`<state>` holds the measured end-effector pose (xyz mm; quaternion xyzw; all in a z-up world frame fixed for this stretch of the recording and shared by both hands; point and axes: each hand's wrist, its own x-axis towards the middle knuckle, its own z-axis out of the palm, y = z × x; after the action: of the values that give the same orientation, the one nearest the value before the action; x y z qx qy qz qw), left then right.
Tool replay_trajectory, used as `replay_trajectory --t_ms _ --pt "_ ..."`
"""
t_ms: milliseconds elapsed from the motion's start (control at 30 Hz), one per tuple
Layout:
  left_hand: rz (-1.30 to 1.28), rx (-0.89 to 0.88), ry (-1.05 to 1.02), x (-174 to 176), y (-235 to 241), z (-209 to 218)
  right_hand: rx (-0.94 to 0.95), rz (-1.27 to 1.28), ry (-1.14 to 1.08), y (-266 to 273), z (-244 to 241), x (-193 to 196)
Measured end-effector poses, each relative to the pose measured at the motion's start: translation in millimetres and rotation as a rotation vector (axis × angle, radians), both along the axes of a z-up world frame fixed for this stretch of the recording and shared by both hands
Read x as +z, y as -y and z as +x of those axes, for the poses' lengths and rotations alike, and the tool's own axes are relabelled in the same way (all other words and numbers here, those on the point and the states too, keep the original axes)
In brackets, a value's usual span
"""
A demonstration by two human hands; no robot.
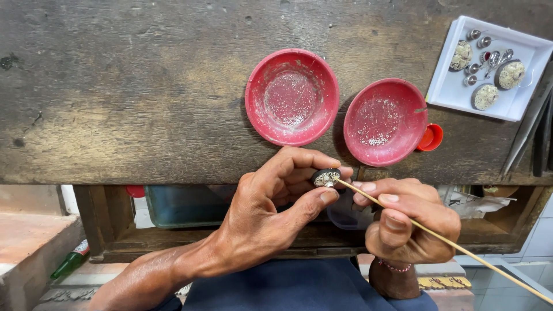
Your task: The person uses a wooden stick to apply glitter from a red bowl onto a small round jewelry piece held in the left hand. The person repeatedly dips the stick into the bowl and carefully places glitter onto the surface of the piece.
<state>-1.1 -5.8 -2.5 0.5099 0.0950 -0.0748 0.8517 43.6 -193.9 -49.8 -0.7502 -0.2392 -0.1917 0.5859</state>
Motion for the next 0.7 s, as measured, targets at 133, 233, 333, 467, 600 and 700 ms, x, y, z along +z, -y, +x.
replay_trajectory --t_ms 133,233,333,467,600,700 --pt "-0.031 -0.003 0.004 0.9 0.0 -0.1 -0.013 0.026 0.032 2.6 0.6 -3.8" --pt "0.005 0.008 0.016 0.5 -0.1 -0.6 -0.046 -0.009 0.023 2.0 -3.1 -2.2" --pt "0.0 0.002 0.015 0.1 -0.7 -0.7 -0.047 -0.046 -0.018 -1.4 -5.1 2.1" --pt "0.021 -0.008 0.013 -0.5 -1.1 -0.5 -0.054 -0.043 -0.004 -2.4 -3.1 1.1" --pt "0.024 -0.011 0.013 -0.1 -1.7 -0.5 -0.068 -0.062 -0.013 -5.8 -4.1 4.5" --pt "0.017 -0.014 0.011 0.8 -2.2 -0.1 -0.034 -0.043 -0.006 -3.5 -3.0 1.7"
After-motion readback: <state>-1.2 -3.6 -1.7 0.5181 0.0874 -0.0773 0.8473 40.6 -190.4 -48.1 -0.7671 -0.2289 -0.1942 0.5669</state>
